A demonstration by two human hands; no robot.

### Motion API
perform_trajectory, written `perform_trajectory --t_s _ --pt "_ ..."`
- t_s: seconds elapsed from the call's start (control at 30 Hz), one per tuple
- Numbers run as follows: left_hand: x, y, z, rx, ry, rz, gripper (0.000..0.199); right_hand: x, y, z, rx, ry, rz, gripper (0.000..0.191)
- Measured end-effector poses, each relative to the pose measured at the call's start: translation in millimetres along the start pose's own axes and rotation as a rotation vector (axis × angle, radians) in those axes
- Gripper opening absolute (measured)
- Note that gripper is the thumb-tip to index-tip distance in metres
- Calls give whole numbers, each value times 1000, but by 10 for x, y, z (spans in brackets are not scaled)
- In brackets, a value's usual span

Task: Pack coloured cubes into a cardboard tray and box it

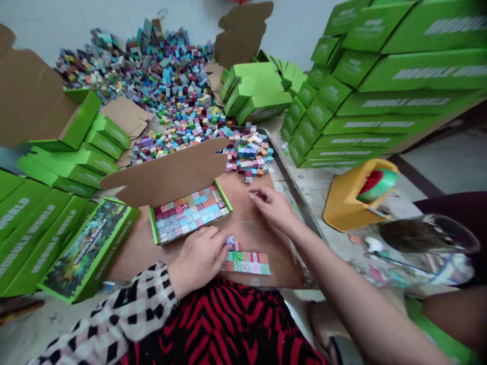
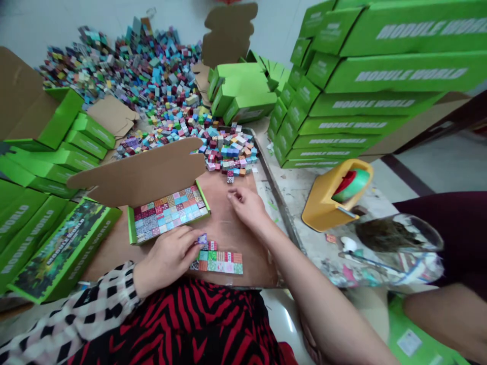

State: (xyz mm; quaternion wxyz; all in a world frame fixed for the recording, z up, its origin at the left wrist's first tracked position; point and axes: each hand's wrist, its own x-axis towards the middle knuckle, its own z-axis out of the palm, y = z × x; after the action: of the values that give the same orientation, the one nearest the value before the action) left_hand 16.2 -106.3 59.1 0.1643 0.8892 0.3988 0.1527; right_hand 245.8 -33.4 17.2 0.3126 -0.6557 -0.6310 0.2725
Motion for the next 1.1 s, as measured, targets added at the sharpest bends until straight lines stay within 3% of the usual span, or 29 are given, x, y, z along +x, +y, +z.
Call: perform_trajectory --t_s 0.1,0.2,0.33,0.43,0.53,0.6,0.7,0.8,0.93,1.1 --pt "233 106 61 108 -104 13 24 362 86 106 -43 167 69 37" --pt "321 143 119 153 -173 2 32 561 91 223 -71 249 72 42" --pt "189 75 84 119 -189 -7 40 577 101 228 -68 244 69 25" --pt "46 -9 31 66 -240 10 45 409 104 100 6 240 65 24" --pt "-32 -62 23 40 -320 -11 71 89 54 -98 105 131 6 28" --pt "-42 -72 36 35 -348 -39 79 -165 12 -226 96 -68 -68 29" --pt "-25 -58 47 28 -366 -56 66 -504 -23 -343 -41 -369 -212 23" --pt "-13 -38 45 14 -382 -55 55 -715 -50 -350 -174 -507 -307 21" --pt "-40 -45 47 1 -373 -68 52 -770 -119 -269 -150 -601 -354 22" --pt "-86 -78 65 34 -357 -61 56 -562 -224 -103 -211 -443 -362 26"
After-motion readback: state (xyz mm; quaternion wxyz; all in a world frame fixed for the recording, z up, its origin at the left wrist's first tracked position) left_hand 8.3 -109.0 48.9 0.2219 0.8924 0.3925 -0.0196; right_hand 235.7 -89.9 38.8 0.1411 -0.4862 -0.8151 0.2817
